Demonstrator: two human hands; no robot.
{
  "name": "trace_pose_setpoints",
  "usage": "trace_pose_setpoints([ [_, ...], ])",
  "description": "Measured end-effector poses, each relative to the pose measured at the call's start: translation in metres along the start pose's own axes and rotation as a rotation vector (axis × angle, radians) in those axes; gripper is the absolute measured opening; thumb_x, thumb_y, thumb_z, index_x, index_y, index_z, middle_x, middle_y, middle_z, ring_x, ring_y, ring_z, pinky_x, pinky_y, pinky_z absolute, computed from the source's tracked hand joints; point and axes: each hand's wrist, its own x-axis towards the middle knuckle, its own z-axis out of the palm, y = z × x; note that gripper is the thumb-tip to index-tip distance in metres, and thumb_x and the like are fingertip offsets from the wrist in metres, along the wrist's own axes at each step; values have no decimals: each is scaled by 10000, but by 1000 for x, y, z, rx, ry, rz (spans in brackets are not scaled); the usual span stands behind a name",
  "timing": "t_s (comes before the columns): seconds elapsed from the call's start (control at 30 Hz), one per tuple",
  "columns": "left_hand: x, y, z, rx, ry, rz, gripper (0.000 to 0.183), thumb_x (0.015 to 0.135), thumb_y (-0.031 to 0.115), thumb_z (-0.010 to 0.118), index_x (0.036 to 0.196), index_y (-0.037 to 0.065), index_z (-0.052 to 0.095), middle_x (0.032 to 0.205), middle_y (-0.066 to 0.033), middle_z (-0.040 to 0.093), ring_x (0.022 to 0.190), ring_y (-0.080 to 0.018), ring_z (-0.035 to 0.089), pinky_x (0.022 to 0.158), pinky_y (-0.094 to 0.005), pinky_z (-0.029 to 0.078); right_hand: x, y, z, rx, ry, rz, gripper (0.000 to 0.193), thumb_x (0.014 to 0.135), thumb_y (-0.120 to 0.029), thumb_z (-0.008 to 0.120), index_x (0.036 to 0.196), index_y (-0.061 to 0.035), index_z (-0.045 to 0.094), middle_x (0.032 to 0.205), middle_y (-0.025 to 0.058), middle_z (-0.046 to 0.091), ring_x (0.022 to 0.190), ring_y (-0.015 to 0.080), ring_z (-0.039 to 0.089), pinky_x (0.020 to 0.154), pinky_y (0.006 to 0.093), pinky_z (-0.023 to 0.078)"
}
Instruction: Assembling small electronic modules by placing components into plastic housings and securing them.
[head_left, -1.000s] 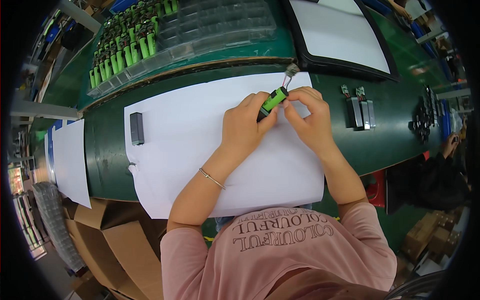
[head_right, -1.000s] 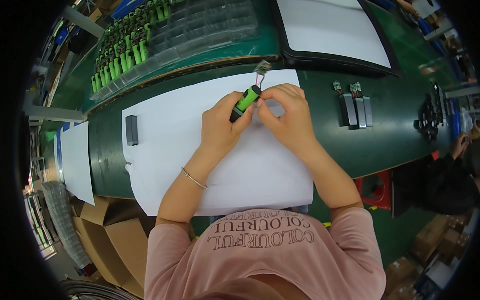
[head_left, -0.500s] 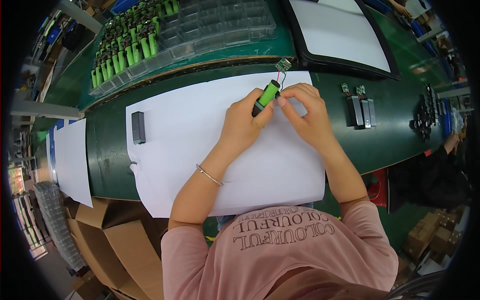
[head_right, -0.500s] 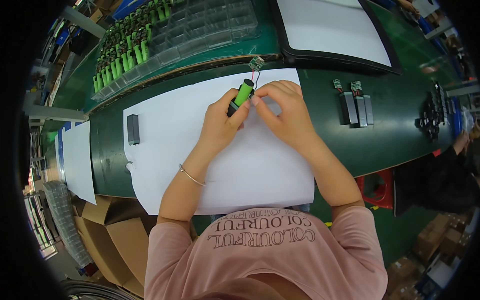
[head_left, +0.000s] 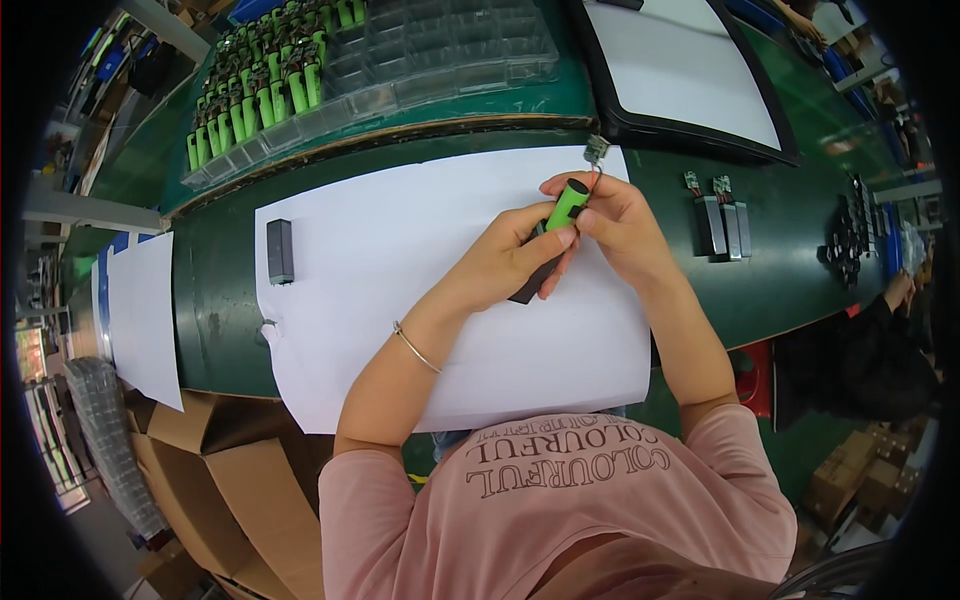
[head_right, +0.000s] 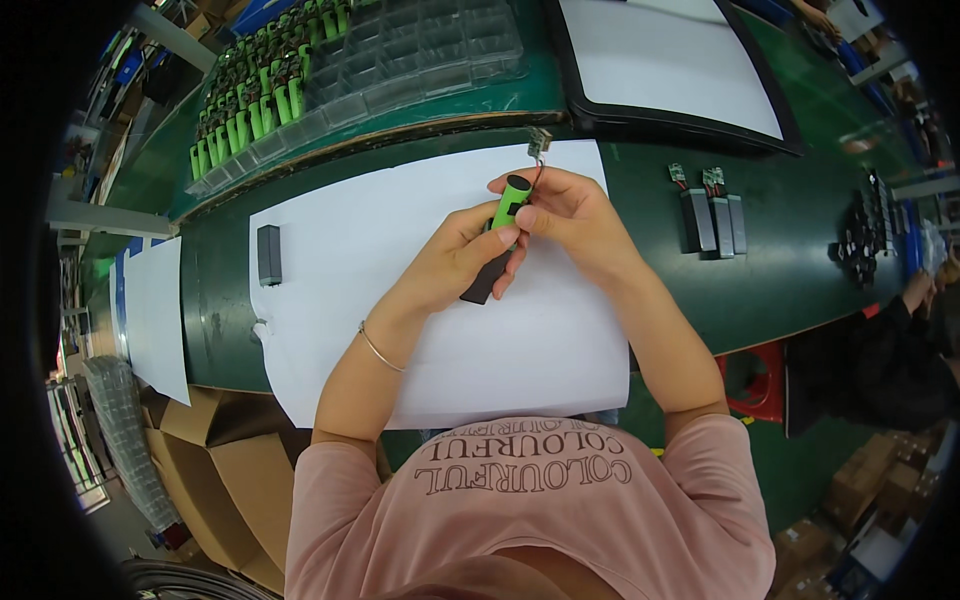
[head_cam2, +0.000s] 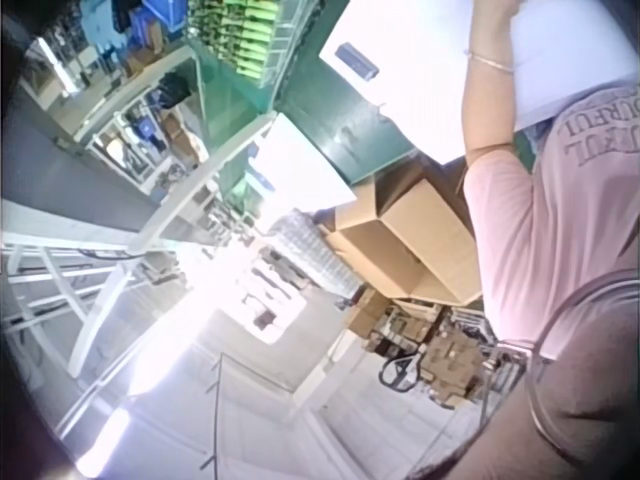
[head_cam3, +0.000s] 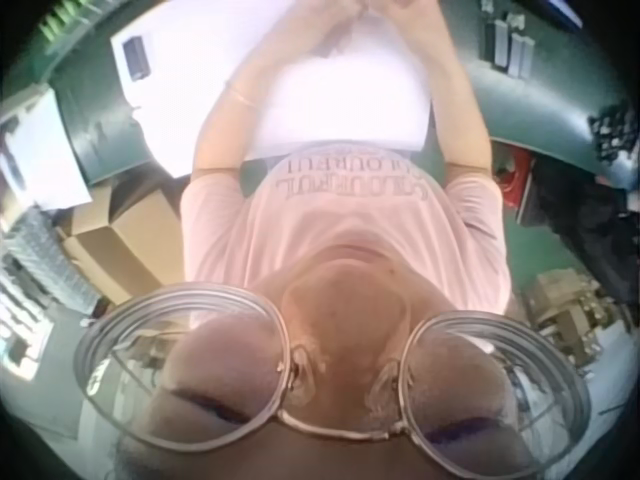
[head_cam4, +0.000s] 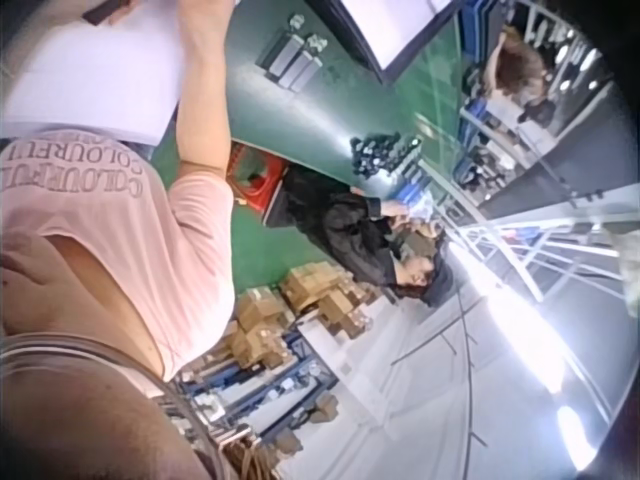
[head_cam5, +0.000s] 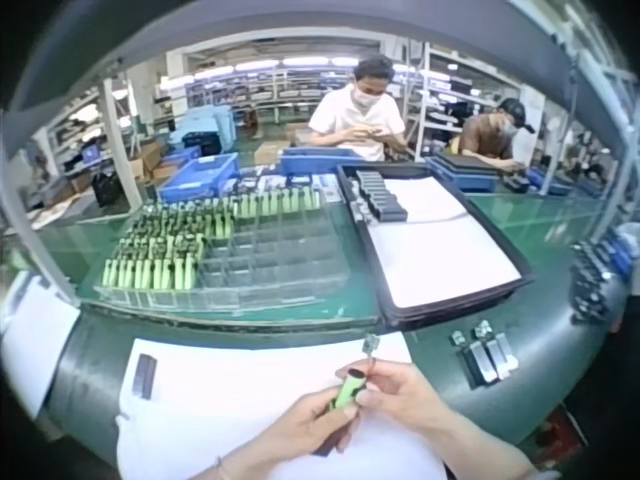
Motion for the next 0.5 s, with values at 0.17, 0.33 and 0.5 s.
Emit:
trace_pose_setpoints([
  [0.17, -2, 1, -2, 112, -71, 36, 201, 944, 205, 511, 930, 9, 552, 714, -38, 558, 535, -95, 520, 494, -229, 426, -3, -4, 0, 28, -48, 68, 356, 795, -190, 714, 1074, 1, 606, 1144, 121, 596, 977, 188, 597, 872, 357, 481],
  [0.33, -1, -1, 1, 110, -22, 32, 187, 937, 193, 530, 933, 7, 556, 716, -30, 560, 547, -89, 523, 500, -224, 424, -4, -4, 4, -84, 24, 0, 301, 805, -180, 693, 1026, 5, 611, 1074, 142, 634, 960, 199, 615, 927, 373, 473],
  [0.5, -2, -1, 10, 314, 136, 70, 168, 931, 173, 545, 941, 6, 560, 720, -25, 558, 569, -84, 542, 508, -219, 429, -3, 6, 4, -109, 99, -139, 302, 841, -193, 652, 1047, 22, 605, 1112, 168, 633, 1020, 218, 610, 1005, 380, 396],
])
